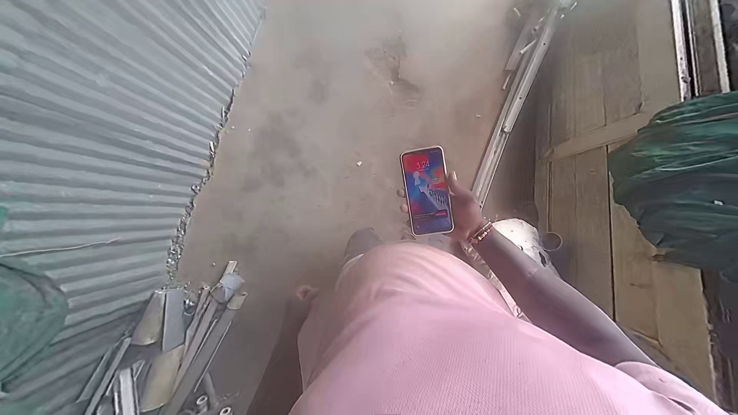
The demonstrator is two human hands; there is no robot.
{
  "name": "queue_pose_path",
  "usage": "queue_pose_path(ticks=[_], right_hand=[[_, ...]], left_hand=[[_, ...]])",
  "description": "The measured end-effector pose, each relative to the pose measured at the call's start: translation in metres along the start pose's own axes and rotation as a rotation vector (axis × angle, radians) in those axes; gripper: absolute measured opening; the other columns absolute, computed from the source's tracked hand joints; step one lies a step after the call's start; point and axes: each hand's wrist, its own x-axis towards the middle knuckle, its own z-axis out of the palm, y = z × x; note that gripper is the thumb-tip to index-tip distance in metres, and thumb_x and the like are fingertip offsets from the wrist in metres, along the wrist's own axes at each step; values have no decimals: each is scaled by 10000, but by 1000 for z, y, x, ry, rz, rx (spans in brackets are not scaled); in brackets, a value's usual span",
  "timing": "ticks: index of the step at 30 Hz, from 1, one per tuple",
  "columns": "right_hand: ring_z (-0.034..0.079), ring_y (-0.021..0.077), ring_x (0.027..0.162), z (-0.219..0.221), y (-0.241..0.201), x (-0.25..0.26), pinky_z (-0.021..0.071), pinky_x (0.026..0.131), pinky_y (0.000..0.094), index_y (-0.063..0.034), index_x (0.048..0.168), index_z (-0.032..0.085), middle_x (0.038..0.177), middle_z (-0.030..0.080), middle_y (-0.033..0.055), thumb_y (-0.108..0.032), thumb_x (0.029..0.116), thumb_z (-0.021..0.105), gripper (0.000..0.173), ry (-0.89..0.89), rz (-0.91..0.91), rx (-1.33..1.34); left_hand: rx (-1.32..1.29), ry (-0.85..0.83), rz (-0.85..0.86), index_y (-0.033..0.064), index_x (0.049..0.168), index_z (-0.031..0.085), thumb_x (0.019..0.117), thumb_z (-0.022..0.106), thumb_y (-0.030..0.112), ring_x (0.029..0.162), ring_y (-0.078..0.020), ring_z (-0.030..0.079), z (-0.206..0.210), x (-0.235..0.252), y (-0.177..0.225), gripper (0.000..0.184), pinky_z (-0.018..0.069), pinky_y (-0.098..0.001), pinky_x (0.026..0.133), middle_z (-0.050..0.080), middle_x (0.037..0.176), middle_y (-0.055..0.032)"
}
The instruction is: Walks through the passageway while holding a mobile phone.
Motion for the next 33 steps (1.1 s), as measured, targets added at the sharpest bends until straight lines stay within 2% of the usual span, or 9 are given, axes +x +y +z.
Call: queue_pose_path(ticks=[4, 6, 9, 14, 17, 23, 27, 30, 33], right_hand=[[703, 235, 1092, 10, -57, 96, 605, 884, 465, -240, 1321, 636, 1232, 708, 85, -803, 899, 467, 724, 38, -45, -106], [670, 272, 1154, 7, -91, 149, 587, 922, 486, -225, 1385, 590, 1320, 658, 116, -801, 887, 496, 767, -36, -67, -125], [649, 316, 1191, 11, -135, 217, 581, 934, 496, -239, 1437, 542, 1404, 599, 148, -761, 921, 483, 736, -109, -93, -116], [635, 335, 1223, 28, -205, 310, 574, 955, 501, -250, 1454, 529, 1431, 583, 155, -726, 937, 501, 704, -115, -186, -80], [653, 315, 1193, 36, -236, 348, 583, 936, 479, -236, 1440, 538, 1403, 605, 149, -722, 942, 497, 697, -96, -264, -64], [702, 229, 1107, 17, -299, 419, 614, 863, 418, -252, 1364, 610, 1276, 696, 83, -730, 960, 454, 645, -71, -396, -52], [678, 302, 1161, -15, -360, 486, 600, 912, 482, -255, 1416, 570, 1340, 655, 130, -701, 956, 504, 644, -131, -352, 2], [663, 338, 1173, -32, -419, 544, 594, 912, 503, -257, 1444, 534, 1377, 621, 164, -723, 951, 474, 682, -158, -270, 18], [665, 329, 1172, -39, -498, 605, 597, 902, 494, -260, 1435, 548, 1380, 620, 157, -724, 951, 472, 675, -200, -203, 11]], left_hand=[[-83, 83, 151, 19, 1174, 708, 1040, 625, 264, 1047, -221, 709, -6, 53, 101, 292, 537, -460, 990, 744, 1132, -138], [-42, 105, 316, 52, 1339, 652, 1056, 580, 316, 1195, -195, 676, -23, 102, 178, 394, 510, -409, 1077, 699, 1300, -125], [23, 176, 664, 52, 1408, 591, 960, 649, 319, 1287, -223, 616, -59, 160, 320, 525, 486, -426, 1106, 647, 1380, -137], [32, 110, 1424, 31, 1490, 480, 872, 741, 433, 1421, -234, 478, -140, 160, 585, 782, 402, -418, 1185, 526, 1510, -137], [139, 78, 1688, -4, 1522, 416, 805, 798, 529, 1493, -292, 380, -158, 148, 685, 971, 300, -474, 1245, 442, 1575, -183], [255, 145, 1788, 49, 1547, 356, 767, 855, 483, 1534, -318, 300, -153, 207, 803, 1023, 234, -498, 1260, 341, 1630, -203], [17, 329, 1728, -117, 1513, 327, 993, 620, 317, 1474, -319, 396, -188, 268, 911, 738, 325, -441, 1214, 425, 1549, -290], [-58, 381, 1606, -136, 1406, 463, 1050, 490, 243, 1317, -260, 582, -237, 317, 974, 521, 473, -404, 1127, 594, 1385, -253], [15, 472, 1452, -56, 1314, 615, 1059, 473, 243, 1288, -240, 607, -266, 362, 1006, 418, 475, -402, 1118, 649, 1326, -211]])
